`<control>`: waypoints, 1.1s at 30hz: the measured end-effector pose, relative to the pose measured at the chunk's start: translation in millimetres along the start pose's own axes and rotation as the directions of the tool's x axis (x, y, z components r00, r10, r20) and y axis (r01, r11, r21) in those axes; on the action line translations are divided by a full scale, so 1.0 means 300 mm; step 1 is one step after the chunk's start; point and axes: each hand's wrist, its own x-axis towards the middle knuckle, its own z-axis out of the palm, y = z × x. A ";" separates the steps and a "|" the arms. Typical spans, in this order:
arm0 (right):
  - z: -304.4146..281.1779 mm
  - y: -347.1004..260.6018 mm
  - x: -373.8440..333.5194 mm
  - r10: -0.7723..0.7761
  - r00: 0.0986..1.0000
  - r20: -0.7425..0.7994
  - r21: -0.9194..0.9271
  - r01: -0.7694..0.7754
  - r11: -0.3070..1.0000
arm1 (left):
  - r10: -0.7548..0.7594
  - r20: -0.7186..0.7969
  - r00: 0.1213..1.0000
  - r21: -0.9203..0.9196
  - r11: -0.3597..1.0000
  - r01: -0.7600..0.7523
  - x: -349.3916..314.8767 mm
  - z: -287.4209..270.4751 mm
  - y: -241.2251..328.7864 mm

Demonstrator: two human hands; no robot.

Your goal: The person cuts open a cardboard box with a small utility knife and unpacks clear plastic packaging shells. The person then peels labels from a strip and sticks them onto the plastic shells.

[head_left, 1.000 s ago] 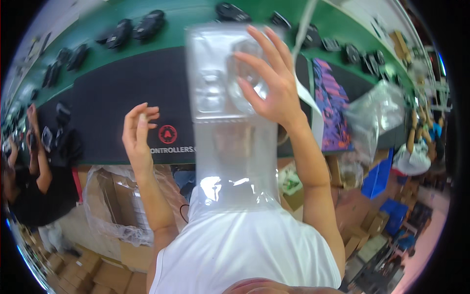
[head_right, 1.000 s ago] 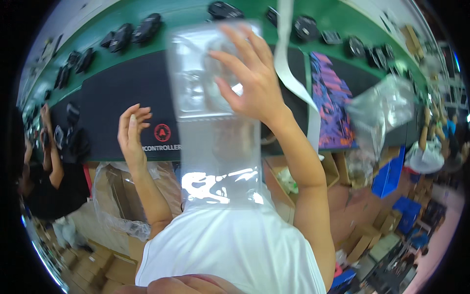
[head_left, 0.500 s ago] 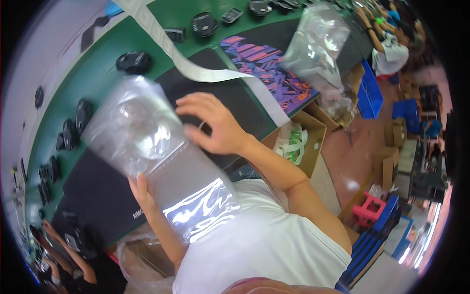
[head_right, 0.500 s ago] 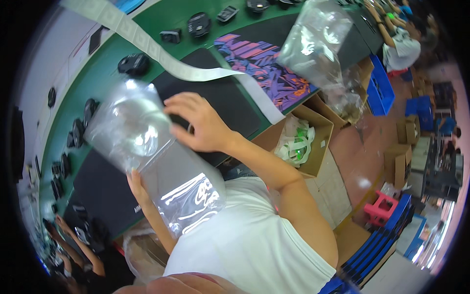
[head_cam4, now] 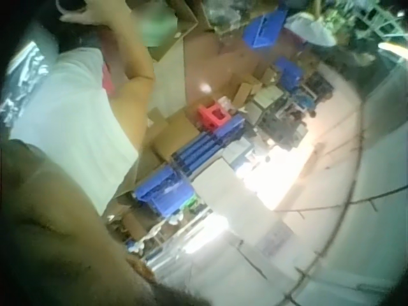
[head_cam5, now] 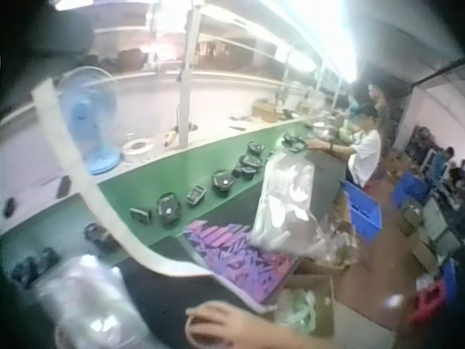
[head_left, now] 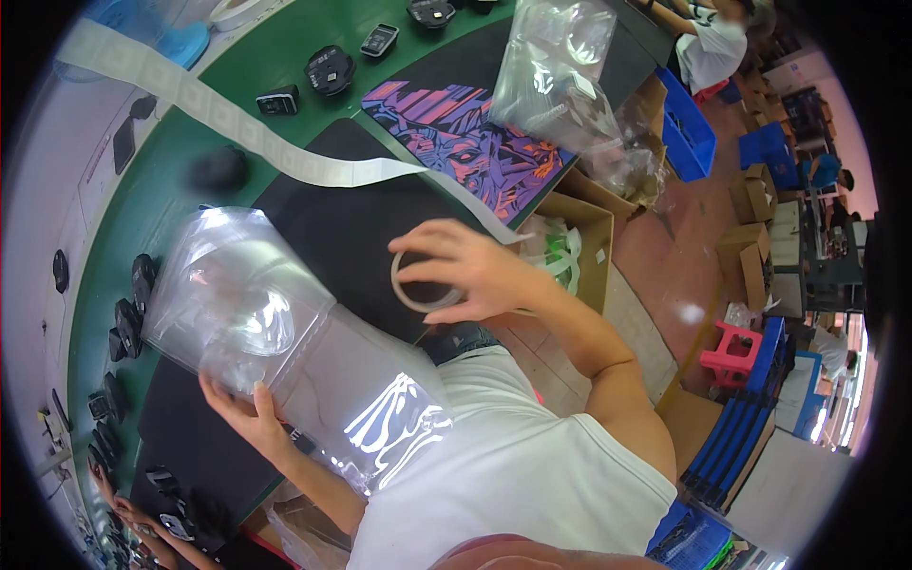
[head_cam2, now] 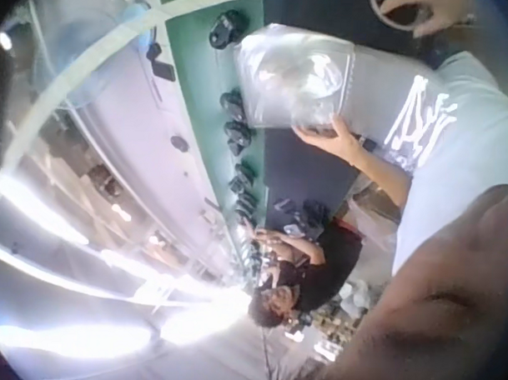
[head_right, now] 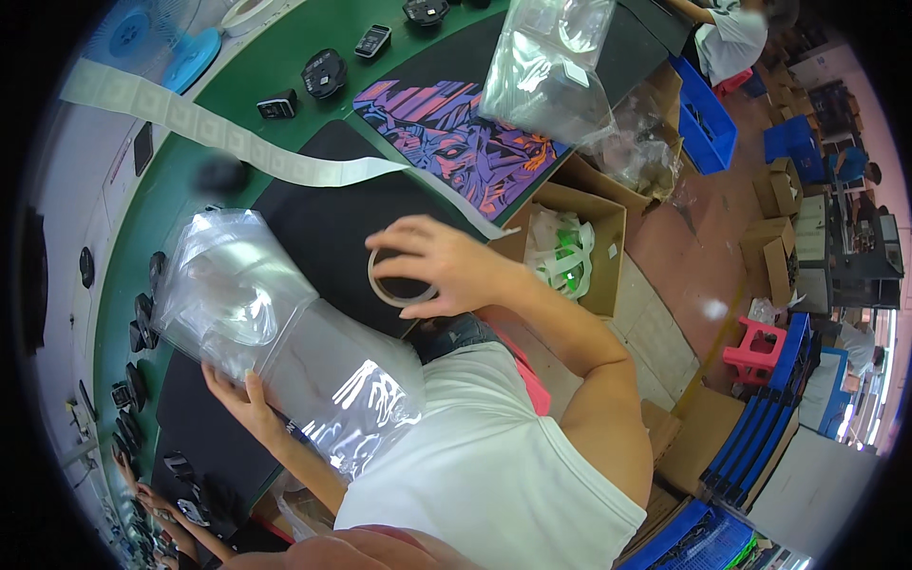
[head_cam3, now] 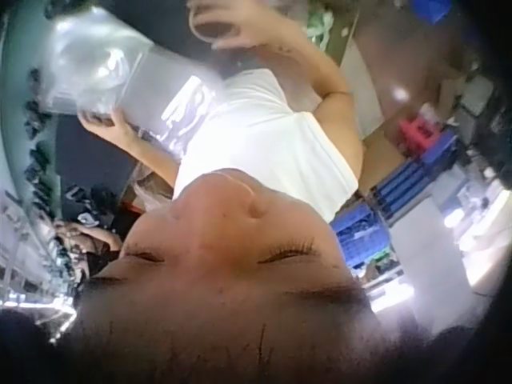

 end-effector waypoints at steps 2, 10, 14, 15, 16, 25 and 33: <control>-0.117 -0.029 0.044 -0.049 0.961 -0.274 -0.087 0.026 0.996 | 0.266 -0.105 0.958 0.103 0.961 -0.256 0.016 -0.014 0.036; -0.020 0.367 0.178 0.200 0.823 -0.531 -0.472 -0.484 0.737 | 0.501 -0.114 0.858 0.237 0.853 -0.466 0.012 -0.010 0.186; -0.025 0.360 0.165 0.307 0.785 -0.537 -0.316 -0.525 0.790 | 0.534 -0.084 0.841 0.264 0.826 -0.498 0.001 -0.014 0.164; -0.018 0.356 0.158 0.311 0.782 -0.541 -0.311 -0.529 0.789 | 0.560 -0.112 0.821 0.299 0.807 -0.509 0.001 -0.011 0.163; -0.002 0.350 0.167 0.288 0.758 -0.585 -0.407 -0.582 0.704 | 0.565 -0.099 0.819 0.299 0.802 -0.517 0.018 -0.022 0.173; 0.016 0.452 0.071 0.180 0.719 -0.672 -0.501 -0.619 0.605 | 0.700 -0.012 0.714 0.352 0.671 -0.652 -0.038 0.085 0.193; -0.016 0.123 0.029 0.150 0.640 -0.753 -0.338 -0.572 0.747 | 0.647 0.362 0.671 0.323 0.588 -0.741 0.015 0.106 0.469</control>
